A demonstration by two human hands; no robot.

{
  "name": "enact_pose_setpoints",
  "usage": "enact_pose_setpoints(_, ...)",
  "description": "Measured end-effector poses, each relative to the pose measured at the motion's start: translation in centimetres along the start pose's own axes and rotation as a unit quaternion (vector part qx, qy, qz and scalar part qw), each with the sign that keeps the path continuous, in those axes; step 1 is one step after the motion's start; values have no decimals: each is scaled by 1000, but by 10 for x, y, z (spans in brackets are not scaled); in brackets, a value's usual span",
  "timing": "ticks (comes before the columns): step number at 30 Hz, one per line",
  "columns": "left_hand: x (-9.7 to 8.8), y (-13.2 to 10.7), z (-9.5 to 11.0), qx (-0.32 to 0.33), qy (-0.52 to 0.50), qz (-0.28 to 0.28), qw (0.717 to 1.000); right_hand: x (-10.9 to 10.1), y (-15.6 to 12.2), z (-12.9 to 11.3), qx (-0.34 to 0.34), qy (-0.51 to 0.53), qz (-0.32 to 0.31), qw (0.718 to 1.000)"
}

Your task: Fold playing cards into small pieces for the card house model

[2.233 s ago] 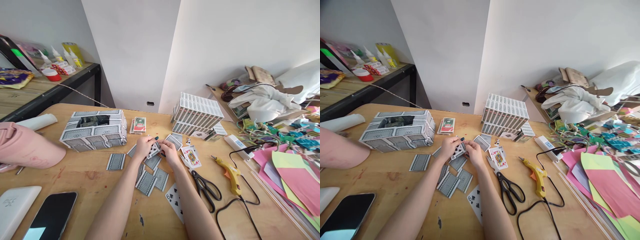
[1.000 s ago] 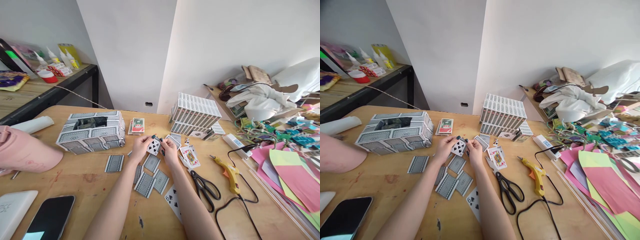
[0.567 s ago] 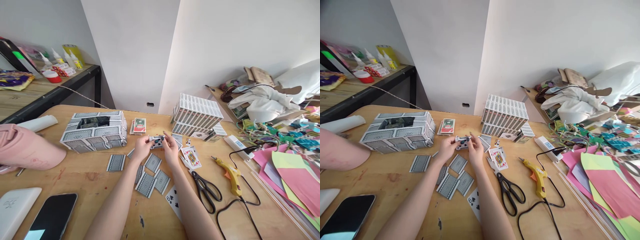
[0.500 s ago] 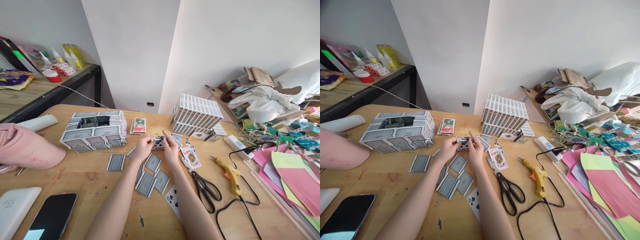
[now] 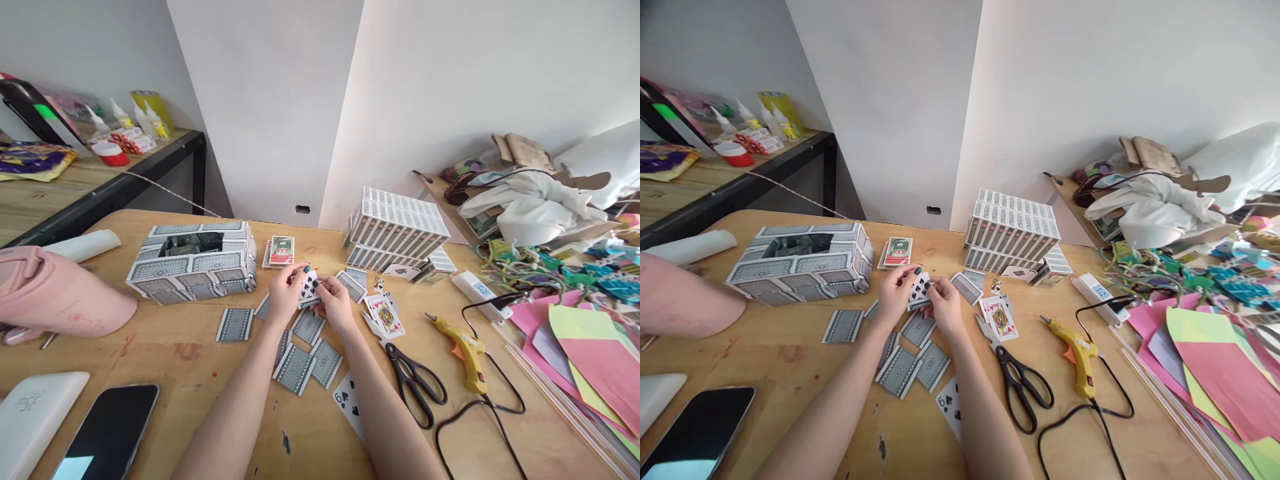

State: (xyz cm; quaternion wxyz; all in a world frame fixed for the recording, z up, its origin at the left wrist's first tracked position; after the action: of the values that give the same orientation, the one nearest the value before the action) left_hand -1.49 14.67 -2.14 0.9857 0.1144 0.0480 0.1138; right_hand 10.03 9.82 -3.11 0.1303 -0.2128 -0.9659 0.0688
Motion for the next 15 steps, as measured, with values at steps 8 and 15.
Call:
enact_pose_setpoints(8, 7, -7, -1, -27, -21, -37, 999, -3, 3, -5, -35, 55, 41, 997)
enact_pose_setpoints(15, 8, -11, 3, -51, -49, -34, 997, 1, -1, -3, -2, 59, 52, 997)
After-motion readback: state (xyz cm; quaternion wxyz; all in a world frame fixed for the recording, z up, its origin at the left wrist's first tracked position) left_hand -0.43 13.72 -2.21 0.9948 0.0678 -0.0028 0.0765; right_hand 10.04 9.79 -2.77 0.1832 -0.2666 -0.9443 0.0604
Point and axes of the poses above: each hand's wrist, its own y-axis towards the middle knuckle, its own x-axis out of the palm, z = x × y, the point moved 5 cm from there along y, towards the middle knuckle, and after that the axes turned 14 degrees about z, right-handed, at the moved point
